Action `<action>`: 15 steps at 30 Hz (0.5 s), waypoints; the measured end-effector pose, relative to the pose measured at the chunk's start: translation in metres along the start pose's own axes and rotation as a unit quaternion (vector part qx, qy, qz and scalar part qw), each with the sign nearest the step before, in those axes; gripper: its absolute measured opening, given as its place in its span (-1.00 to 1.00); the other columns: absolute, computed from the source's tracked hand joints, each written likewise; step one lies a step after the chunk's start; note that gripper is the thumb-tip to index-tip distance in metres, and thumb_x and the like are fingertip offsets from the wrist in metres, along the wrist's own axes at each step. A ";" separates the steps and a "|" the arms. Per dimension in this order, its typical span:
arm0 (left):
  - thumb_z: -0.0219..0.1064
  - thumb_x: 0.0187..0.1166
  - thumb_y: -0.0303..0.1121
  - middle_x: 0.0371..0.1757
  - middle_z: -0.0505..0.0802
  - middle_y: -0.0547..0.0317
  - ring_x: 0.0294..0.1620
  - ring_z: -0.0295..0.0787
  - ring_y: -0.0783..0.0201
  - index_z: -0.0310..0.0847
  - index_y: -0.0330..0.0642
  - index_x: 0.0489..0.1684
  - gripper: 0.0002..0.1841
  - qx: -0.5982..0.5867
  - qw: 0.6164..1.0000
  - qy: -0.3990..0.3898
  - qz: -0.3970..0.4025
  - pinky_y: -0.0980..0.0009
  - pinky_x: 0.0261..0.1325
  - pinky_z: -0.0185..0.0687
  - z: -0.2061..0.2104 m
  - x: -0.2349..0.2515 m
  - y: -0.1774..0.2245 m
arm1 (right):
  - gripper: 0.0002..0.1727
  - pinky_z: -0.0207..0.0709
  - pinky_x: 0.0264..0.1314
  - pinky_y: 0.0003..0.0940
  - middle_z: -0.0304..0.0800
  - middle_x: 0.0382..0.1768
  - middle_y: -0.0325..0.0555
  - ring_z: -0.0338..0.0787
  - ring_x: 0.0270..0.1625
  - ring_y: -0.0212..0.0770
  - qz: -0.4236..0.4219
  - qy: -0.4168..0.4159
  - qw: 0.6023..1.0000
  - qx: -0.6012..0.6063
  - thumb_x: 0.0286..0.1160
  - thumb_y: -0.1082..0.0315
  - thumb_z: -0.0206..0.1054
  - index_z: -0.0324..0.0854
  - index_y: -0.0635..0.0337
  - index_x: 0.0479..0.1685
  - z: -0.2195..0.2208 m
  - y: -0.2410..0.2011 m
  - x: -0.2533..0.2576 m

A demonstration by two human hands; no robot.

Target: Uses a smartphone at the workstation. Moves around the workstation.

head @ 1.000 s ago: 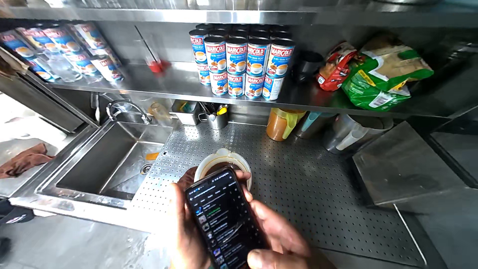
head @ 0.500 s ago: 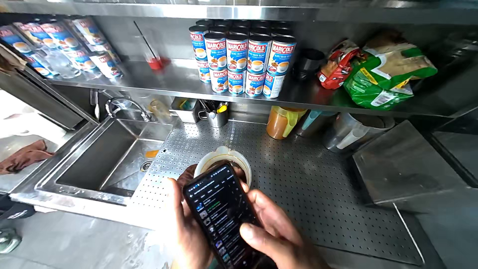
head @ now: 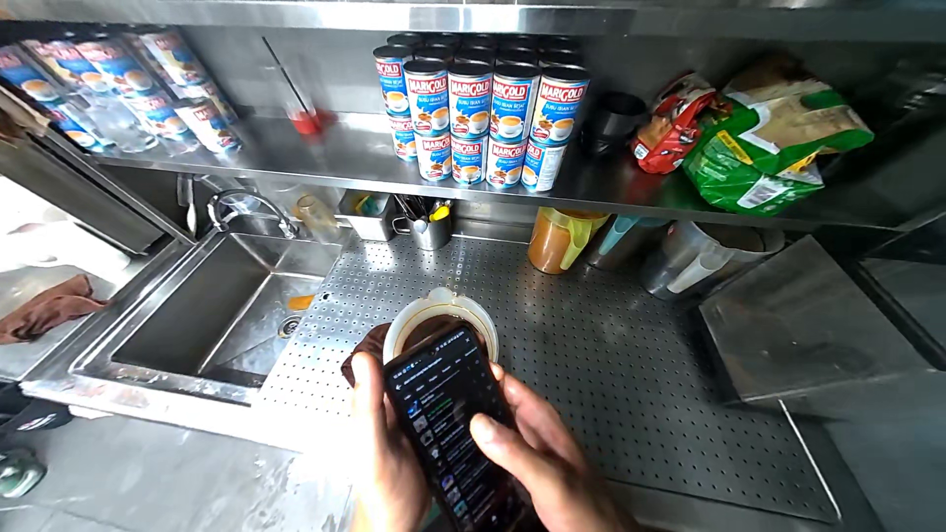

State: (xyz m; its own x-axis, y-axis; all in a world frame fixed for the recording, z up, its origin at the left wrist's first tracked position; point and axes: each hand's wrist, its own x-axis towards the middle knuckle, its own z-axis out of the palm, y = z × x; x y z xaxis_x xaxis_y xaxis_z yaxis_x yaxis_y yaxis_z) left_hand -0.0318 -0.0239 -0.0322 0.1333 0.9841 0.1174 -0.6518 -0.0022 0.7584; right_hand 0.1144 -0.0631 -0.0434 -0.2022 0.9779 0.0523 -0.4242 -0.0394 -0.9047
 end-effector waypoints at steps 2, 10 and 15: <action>0.03 0.51 0.49 0.00 0.89 -0.24 0.04 0.91 0.00 0.75 -0.19 0.18 -0.14 -0.005 1.000 -0.005 0.000 0.05 0.13 0.83 0.001 0.001 -0.001 | -0.46 0.68 0.43 -0.13 0.71 0.29 0.17 0.78 0.31 -0.08 0.000 0.006 1.000 -0.004 0.69 0.32 0.22 0.28 0.53 0.51 0.000 -0.001 -0.001; -0.06 0.51 0.53 0.05 0.91 -0.13 0.11 0.90 0.08 0.75 -0.13 0.21 -0.11 0.043 0.999 -0.010 -0.011 0.11 0.18 0.82 -0.004 0.004 -0.001 | -0.46 0.70 0.42 -0.15 0.72 0.27 0.17 0.79 0.29 -0.08 0.009 0.029 1.000 0.000 0.70 0.37 0.20 0.26 0.53 0.54 0.001 -0.004 -0.001; -0.02 0.50 0.53 0.06 0.89 -0.20 0.12 0.89 0.02 0.71 -0.19 0.24 -0.10 0.038 0.999 -0.009 -0.006 0.08 0.17 0.81 -0.004 0.004 -0.003 | -0.53 0.72 0.37 -0.14 0.76 0.20 0.16 0.82 0.23 -0.08 0.021 0.037 0.999 0.008 0.68 0.39 0.22 0.34 0.51 0.46 0.001 -0.002 -0.002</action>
State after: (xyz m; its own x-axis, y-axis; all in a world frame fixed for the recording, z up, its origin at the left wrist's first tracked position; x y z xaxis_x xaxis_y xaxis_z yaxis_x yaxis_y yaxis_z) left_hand -0.0322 -0.0191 -0.0371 0.1545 0.9809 0.1182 -0.5912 -0.0041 0.8065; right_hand 0.1147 -0.0655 -0.0407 -0.1550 0.9878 -0.0177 -0.4310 -0.0837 -0.8985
